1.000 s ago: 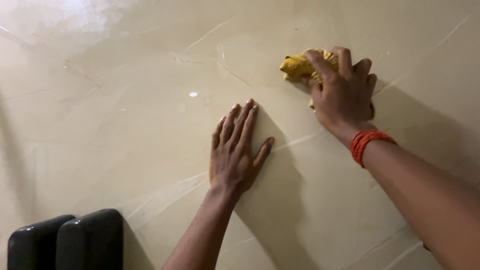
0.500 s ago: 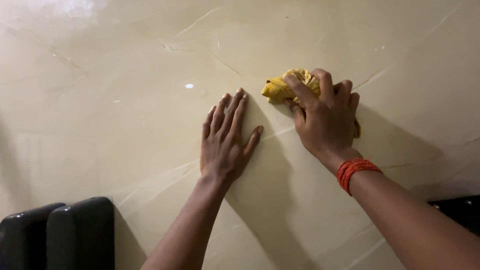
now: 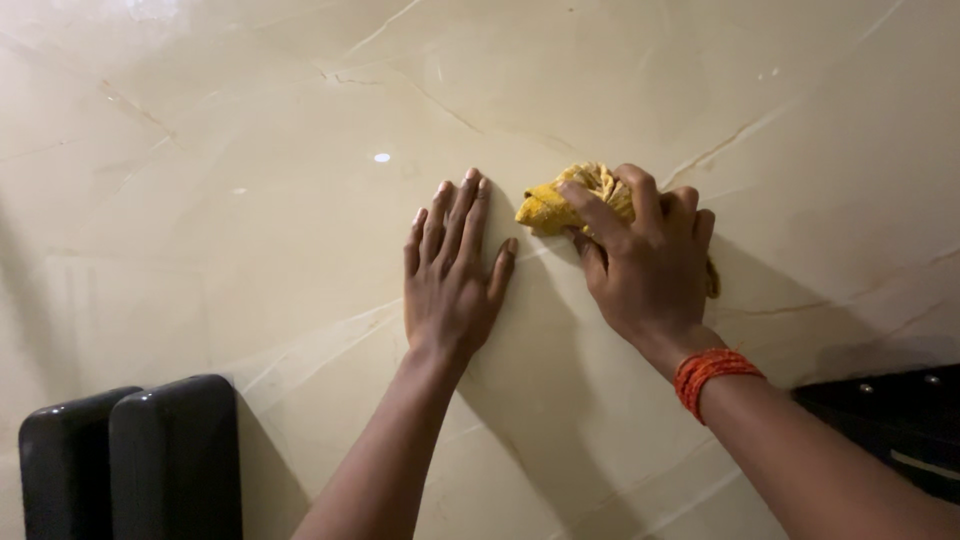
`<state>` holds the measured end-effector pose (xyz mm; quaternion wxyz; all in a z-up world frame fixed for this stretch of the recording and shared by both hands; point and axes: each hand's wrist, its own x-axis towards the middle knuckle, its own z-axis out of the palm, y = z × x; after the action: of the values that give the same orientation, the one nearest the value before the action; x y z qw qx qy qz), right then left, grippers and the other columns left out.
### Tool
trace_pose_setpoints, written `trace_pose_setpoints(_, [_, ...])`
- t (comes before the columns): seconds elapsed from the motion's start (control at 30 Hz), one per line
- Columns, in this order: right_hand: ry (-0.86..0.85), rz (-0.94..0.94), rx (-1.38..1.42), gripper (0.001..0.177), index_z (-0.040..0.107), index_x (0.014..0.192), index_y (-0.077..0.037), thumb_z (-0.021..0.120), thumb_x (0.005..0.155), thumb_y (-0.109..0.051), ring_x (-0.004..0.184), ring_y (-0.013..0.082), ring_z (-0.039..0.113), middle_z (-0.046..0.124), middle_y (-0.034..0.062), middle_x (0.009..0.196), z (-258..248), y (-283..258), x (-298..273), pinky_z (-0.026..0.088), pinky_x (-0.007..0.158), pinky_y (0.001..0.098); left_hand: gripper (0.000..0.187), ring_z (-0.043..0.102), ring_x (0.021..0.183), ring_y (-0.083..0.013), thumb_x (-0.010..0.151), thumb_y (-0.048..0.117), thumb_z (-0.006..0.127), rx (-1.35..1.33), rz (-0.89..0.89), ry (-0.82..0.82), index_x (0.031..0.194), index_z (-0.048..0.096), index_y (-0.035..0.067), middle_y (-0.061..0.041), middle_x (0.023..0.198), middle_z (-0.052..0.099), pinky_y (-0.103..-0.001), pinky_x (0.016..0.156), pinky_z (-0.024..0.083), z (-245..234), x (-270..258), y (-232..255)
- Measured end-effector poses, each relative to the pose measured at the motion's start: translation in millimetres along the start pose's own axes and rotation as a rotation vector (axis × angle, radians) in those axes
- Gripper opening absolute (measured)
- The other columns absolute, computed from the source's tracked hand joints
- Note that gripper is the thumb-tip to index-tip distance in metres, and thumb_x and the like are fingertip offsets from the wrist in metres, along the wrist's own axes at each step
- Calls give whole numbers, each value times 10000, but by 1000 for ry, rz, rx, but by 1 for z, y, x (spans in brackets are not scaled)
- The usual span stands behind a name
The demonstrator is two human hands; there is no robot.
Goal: The person wipes a tiled bathroom wall using a yellow cloth. They move the cloth in circular and back-and-forth motions across the surface, cleaning around wall-mounted dispensers and a corner area.
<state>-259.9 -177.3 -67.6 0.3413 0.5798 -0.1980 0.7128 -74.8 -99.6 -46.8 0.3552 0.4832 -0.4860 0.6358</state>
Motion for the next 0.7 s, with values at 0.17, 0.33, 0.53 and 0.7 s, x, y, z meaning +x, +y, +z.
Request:
trace_pose_setpoints(0.17, [-4, -8, 20, 603, 641, 1365, -367, 779, 811, -172, 1056, 332, 505, 532, 60, 1356, -5, -3, -15, 426, 878, 494, 647, 187, 1579, -196, 1069, 455, 420, -13, -31, -3, 1629, 274, 165, 9, 1705, 250, -422, 1283, 134, -2, -15, 6])
trace_pose_setpoints(0.33, [-52, 10, 22, 605, 643, 1341, -379, 758, 796, -145, 1034, 328, 504, 536, 42, 1351, -15, -11, -38, 427, 888, 497, 645, 173, 1574, -201, 1061, 433, 398, -5, -57, -22, 1628, 262, 156, 1, 1704, 237, -428, 1274, 125, -7, -38, 14])
trace_pose_setpoints(0.53, [-115, 35, 29, 668, 637, 1366, -385, 746, 781, -81, 1048, 320, 499, 517, 49, 1370, -15, -3, -35, 426, 883, 476, 646, 168, 1572, -196, 1046, 409, 401, -18, -70, -46, 1625, 258, 158, 6, 1701, 234, -421, 1275, 113, -11, -50, 17])
trace_pose_setpoints(0.7, [-72, 89, 14, 703, 624, 1418, -363, 768, 800, -61, 1099, 341, 480, 476, 73, 1419, 3, 20, 1, 420, 894, 486, 657, 170, 1566, -196, 1031, 408, 414, -10, -71, -49, 1622, 258, 168, 13, 1699, 231, -425, 1268, 111, -11, -51, 16])
